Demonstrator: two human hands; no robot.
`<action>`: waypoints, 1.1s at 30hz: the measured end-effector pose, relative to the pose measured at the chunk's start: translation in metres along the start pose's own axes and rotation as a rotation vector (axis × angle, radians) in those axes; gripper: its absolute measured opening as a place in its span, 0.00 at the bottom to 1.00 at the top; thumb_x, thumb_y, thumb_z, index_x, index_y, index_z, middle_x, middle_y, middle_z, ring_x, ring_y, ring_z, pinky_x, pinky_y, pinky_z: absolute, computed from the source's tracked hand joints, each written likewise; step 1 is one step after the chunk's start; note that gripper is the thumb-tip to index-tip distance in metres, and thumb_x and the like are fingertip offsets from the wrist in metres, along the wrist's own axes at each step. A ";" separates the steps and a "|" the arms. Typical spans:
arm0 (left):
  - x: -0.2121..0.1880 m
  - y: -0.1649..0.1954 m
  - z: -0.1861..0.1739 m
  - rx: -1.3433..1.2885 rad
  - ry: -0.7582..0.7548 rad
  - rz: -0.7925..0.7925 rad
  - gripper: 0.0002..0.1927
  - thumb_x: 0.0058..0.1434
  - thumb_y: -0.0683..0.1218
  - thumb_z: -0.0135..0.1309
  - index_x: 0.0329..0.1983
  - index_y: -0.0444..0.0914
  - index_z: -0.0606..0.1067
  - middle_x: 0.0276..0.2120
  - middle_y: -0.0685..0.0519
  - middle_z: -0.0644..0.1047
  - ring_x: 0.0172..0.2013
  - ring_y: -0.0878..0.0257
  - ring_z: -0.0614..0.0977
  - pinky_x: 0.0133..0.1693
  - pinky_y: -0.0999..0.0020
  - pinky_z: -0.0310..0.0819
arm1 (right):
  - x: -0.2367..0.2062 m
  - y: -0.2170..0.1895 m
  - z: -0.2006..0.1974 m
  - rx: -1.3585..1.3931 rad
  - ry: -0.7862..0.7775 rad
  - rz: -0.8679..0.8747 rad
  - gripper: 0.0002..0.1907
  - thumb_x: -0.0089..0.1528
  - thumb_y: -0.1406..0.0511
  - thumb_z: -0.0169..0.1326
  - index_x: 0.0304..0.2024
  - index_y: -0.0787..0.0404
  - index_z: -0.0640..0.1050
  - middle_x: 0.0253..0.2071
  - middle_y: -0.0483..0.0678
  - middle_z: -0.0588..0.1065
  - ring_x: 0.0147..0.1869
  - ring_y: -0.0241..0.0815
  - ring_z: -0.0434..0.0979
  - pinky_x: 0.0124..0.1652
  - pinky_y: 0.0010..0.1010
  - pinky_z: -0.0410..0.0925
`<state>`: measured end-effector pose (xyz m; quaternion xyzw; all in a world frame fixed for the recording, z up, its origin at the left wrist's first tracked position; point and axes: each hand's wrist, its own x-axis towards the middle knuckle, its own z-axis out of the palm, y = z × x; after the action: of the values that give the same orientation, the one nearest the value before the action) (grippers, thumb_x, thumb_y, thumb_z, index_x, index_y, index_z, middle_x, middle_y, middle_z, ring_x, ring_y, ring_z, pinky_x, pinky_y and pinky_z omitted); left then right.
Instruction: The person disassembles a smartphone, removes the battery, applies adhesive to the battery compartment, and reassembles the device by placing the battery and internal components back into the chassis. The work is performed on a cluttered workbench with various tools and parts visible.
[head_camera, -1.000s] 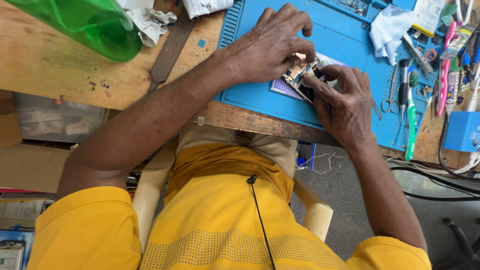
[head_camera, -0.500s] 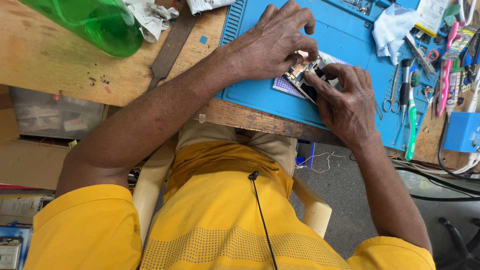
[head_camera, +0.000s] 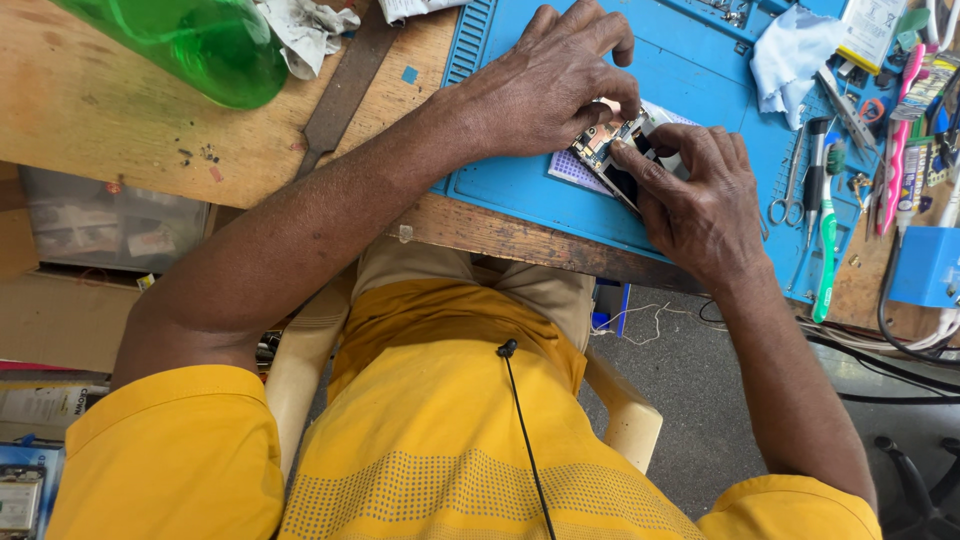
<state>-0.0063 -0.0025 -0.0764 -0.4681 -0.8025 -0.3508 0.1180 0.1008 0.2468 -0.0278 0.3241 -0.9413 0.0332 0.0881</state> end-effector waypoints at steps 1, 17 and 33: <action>0.000 0.000 0.000 -0.006 -0.001 -0.005 0.05 0.69 0.53 0.61 0.43 0.52 0.84 0.49 0.55 0.71 0.56 0.59 0.69 0.53 0.52 0.61 | 0.000 0.001 0.000 -0.019 0.003 -0.013 0.25 0.67 0.67 0.61 0.66 0.41 0.79 0.57 0.49 0.73 0.55 0.46 0.72 0.54 0.42 0.66; 0.001 0.005 -0.007 -0.025 -0.013 -0.029 0.03 0.68 0.48 0.61 0.40 0.51 0.84 0.50 0.54 0.71 0.57 0.57 0.68 0.53 0.51 0.59 | 0.028 0.009 -0.004 0.059 0.048 -0.123 0.08 0.65 0.62 0.66 0.47 0.52 0.83 0.56 0.50 0.73 0.56 0.44 0.74 0.51 0.40 0.66; 0.001 0.006 -0.006 -0.005 -0.070 -0.069 0.06 0.66 0.49 0.61 0.43 0.54 0.85 0.50 0.55 0.73 0.57 0.59 0.68 0.57 0.50 0.57 | 0.021 0.001 0.002 0.293 0.111 -0.029 0.11 0.66 0.72 0.66 0.50 0.57 0.84 0.60 0.54 0.72 0.60 0.44 0.80 0.58 0.33 0.77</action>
<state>-0.0030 -0.0039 -0.0684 -0.4524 -0.8208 -0.3401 0.0766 0.0834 0.2345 -0.0253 0.3448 -0.9153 0.1867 0.0925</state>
